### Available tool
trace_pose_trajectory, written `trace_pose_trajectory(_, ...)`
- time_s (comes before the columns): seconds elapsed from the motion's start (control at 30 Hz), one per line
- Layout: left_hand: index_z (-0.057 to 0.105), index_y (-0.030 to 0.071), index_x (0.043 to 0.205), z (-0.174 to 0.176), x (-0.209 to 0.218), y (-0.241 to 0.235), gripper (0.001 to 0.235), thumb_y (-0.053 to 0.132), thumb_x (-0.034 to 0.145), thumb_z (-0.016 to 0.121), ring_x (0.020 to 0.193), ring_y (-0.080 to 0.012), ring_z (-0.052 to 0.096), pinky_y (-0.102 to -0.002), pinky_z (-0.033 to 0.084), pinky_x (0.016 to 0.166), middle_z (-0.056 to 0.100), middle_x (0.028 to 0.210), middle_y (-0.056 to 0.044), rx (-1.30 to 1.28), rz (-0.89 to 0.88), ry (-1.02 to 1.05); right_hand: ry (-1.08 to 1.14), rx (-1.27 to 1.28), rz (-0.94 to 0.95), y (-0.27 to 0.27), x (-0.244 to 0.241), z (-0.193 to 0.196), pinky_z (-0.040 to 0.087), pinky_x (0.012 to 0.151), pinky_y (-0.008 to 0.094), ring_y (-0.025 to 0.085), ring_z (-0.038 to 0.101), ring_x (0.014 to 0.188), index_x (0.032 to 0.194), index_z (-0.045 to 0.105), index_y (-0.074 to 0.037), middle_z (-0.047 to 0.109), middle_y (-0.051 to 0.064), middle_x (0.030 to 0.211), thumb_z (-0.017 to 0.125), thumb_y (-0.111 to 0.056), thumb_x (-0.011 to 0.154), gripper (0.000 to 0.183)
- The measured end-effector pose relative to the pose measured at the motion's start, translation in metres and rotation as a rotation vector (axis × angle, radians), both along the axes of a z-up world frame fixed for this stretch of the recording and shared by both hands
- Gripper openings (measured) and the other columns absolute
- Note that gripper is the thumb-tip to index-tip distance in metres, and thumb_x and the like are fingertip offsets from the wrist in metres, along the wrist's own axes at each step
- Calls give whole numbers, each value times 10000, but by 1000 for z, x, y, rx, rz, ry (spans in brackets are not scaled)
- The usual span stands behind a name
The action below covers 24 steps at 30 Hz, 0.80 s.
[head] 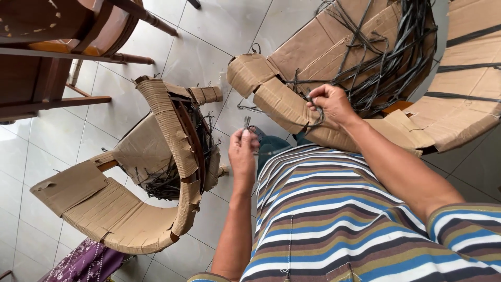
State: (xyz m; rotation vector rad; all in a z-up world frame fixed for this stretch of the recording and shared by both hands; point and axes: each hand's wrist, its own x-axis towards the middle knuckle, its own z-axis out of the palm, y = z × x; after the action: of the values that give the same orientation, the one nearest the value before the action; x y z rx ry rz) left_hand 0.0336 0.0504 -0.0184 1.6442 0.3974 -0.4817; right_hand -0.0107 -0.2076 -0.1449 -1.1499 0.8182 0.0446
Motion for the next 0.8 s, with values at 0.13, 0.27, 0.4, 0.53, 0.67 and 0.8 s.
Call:
trace_pose_trajectory(0.13,505,72,1439,-15,1,-2,565,307,968,712,1384,-380,476,-517,343,1179,491,1464,-198,567,-142,-458,-83,106,-26,-7,15,78,698,667,272,177,751,791,1120,620,13,635,96,945,625,76,905,224)
trace_pose_trajectory(0.27,578,57,1425,11,14,-36,555,445,1029,611,1159,-366,663,-472,490,1017,676,1245,-237,-13,-328,-1,-260,115,287,-5,9,117,606,468,278,195,709,659,1099,638,54,661,160,840,665,98,849,255)
trace_pose_trajectory(0.4,583,130,1388,-10,24,-63,459,363,1006,689,847,-169,763,-273,544,801,744,939,-33,-505,-215,414,-280,52,624,13,12,189,549,644,320,174,624,790,1048,715,21,702,113,857,659,64,822,237)
trace_pose_trajectory(0.53,638,94,1196,-39,43,-63,238,278,1043,640,725,-248,764,-254,558,689,619,693,-50,-557,-37,332,-175,-15,678,-7,-16,149,515,702,332,175,615,838,1120,681,-12,709,89,903,654,-10,847,275)
trace_pose_trajectory(0.67,619,76,1004,-36,60,-50,259,313,1080,547,657,-232,694,-362,612,745,522,631,-29,-539,60,289,148,-94,689,-43,-21,165,491,806,378,226,581,821,1257,705,-41,624,107,878,614,-156,955,336)
trace_pose_trajectory(0.8,618,121,949,-17,73,-45,326,387,1083,488,774,-218,726,-370,584,778,659,707,-37,-475,44,251,415,-261,652,-84,-16,185,460,1078,428,257,655,1170,1190,758,-54,760,128,1214,588,-275,987,344)
